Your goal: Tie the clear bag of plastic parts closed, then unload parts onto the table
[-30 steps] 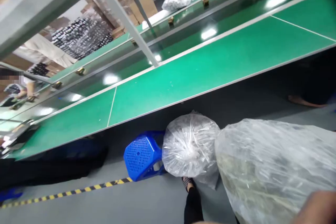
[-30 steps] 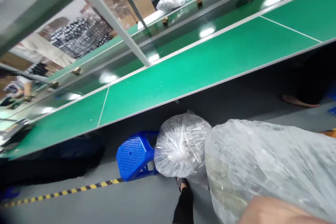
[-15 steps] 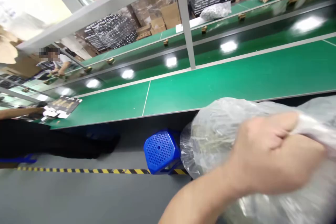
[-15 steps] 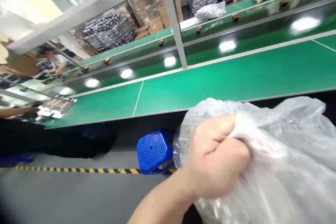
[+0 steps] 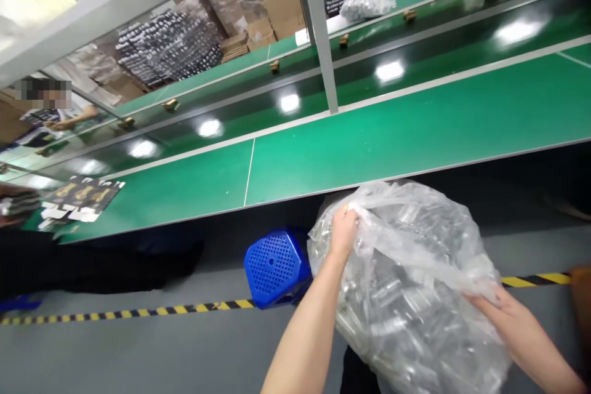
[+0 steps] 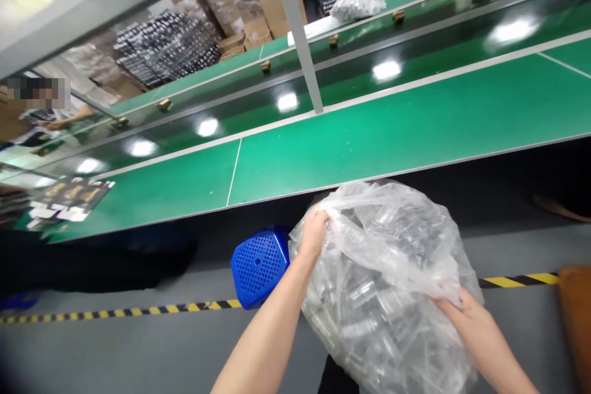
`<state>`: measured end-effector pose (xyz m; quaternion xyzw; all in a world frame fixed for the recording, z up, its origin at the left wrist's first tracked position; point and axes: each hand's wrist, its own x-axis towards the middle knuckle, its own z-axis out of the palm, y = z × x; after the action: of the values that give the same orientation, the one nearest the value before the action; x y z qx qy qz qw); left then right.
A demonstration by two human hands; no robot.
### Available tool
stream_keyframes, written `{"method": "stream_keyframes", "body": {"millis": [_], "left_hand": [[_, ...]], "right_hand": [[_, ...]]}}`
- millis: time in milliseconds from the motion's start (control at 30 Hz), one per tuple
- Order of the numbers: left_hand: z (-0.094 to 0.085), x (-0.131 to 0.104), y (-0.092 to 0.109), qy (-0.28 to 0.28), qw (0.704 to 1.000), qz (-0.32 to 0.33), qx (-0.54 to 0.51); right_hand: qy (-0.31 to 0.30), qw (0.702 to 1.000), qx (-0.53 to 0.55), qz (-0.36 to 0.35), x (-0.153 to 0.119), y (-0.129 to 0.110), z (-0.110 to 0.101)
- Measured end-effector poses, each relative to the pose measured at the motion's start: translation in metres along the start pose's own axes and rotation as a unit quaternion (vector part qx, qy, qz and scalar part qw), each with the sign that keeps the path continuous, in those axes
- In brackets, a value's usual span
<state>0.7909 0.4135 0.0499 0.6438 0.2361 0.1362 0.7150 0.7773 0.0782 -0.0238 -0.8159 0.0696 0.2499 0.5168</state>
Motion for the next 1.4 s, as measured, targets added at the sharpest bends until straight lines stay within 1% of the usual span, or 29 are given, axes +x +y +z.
{"method": "stream_keyframes", "body": {"millis": [67, 133, 200, 267, 300, 333, 400, 467, 533, 600, 667, 700, 767, 833, 867, 933, 1000, 1067, 1133, 1167, 1200, 1233, 1267, 1300, 1333, 1367, 1400], "left_hand": [[-0.005, -0.002, 0.005, 0.002, 1.0, -0.011, 0.007], [-0.009, -0.006, 0.014, -0.003, 1.0, -0.018, 0.014], [-0.013, -0.011, 0.029, -0.02, 1.0, -0.006, 0.023], [-0.019, -0.016, 0.049, -0.042, 0.999, 0.01, 0.032], [-0.023, -0.019, 0.06, -0.048, 0.998, 0.019, 0.03], [-0.027, -0.023, 0.071, -0.052, 0.998, 0.025, 0.027], [-0.037, -0.03, 0.093, -0.051, 0.998, 0.038, 0.027], [-0.045, -0.039, 0.111, -0.046, 0.997, 0.054, 0.043], [-0.05, -0.047, 0.123, -0.028, 0.996, 0.056, 0.055], [-0.052, -0.051, 0.126, 0.001, 0.998, 0.044, 0.042], [-0.053, -0.046, 0.121, 0.043, 0.998, 0.031, 0.02], [-0.053, -0.041, 0.114, 0.07, 0.997, 0.024, 0.011], [-0.055, -0.028, 0.096, 0.143, 0.99, -0.008, 0.002], [-0.058, -0.015, 0.071, 0.211, 0.976, -0.054, 0.002], [-0.06, -0.01, 0.059, 0.232, 0.97, -0.074, 0.006], [-0.063, -0.005, 0.037, 0.25, 0.962, -0.102, 0.022], [-0.069, -0.007, 0.022, 0.249, 0.959, -0.122, 0.05], [-0.076, -0.016, 0.016, 0.251, 0.952, -0.149, 0.097], [-0.078, -0.03, 0.022, 0.267, 0.935, -0.181, 0.144], [-0.074, -0.04, 0.029, 0.281, 0.925, -0.182, 0.178], [-0.067, -0.051, 0.038, 0.294, 0.914, -0.158, 0.231], [-0.056, -0.062, 0.05, 0.298, 0.899, -0.106, 0.302], [-0.04, -0.073, 0.061, 0.282, 0.877, -0.03, 0.388], [-0.021, -0.084, 0.071, 0.242, 0.843, 0.063, 0.476], [0.0, -0.094, 0.078, 0.174, 0.814, 0.138, 0.537], [0.021, -0.101, 0.082, 0.084, 0.794, 0.191, 0.571], [0.039, -0.106, 0.081, -0.011, 0.784, 0.216, 0.581]], "right_hand": [[-0.013, 0.999, 0.023, 0.022, -0.002, -0.005, 0.0], [0.005, 0.997, 0.058, 0.052, -0.008, -0.017, 0.0], [0.034, 0.986, 0.133, 0.097, -0.016, -0.038, 0.002], [0.054, 0.965, 0.22, 0.13, -0.024, -0.068, 0.008], [0.057, 0.957, 0.255, 0.129, -0.027, -0.085, 0.012], [0.06, 0.952, 0.278, 0.114, -0.029, -0.102, 0.017], [0.063, 0.952, 0.292, 0.068, -0.032, -0.134, 0.023], [0.062, 0.955, 0.289, 0.034, -0.031, -0.156, 0.025], [0.046, 0.957, 0.285, 0.029, -0.026, -0.161, 0.022], [0.018, 0.963, 0.267, 0.025, -0.016, -0.15, 0.015], [-0.018, 0.978, 0.209, -0.004, -0.003, -0.127, 0.01], [-0.043, 0.985, 0.164, -0.024, 0.004, -0.115, 0.01], [-0.099, 0.99, 0.081, -0.056, 0.016, -0.095, 0.015], [-0.155, 0.984, 0.048, -0.074, 0.023, -0.082, 0.023], [-0.179, 0.979, 0.046, -0.081, 0.025, -0.078, 0.026], [-0.222, 0.97, 0.04, -0.085, 0.026, -0.073, 0.03], [-0.25, 0.965, 0.013, -0.084, 0.027, -0.069, 0.026], [-0.256, 0.963, -0.011, -0.085, 0.028, -0.068, 0.015], [-0.261, 0.961, -0.016, -0.089, 0.029, -0.072, 0.001], [-0.266, 0.96, -0.015, -0.087, 0.029, -0.075, -0.007], [-0.275, 0.958, -0.011, -0.081, 0.028, -0.079, -0.013], [-0.284, 0.956, -0.004, -0.073, 0.026, -0.083, -0.019], [-0.29, 0.955, 0.004, -0.065, 0.024, -0.088, -0.023], [-0.294, 0.954, 0.008, -0.056, 0.021, -0.092, -0.025], [-0.296, 0.954, 0.011, -0.05, 0.018, -0.095, -0.026], [-0.297, 0.953, 0.015, -0.05, 0.015, -0.096, -0.025], [-0.295, 0.954, 0.018, -0.056, 0.013, -0.096, -0.024]]}}
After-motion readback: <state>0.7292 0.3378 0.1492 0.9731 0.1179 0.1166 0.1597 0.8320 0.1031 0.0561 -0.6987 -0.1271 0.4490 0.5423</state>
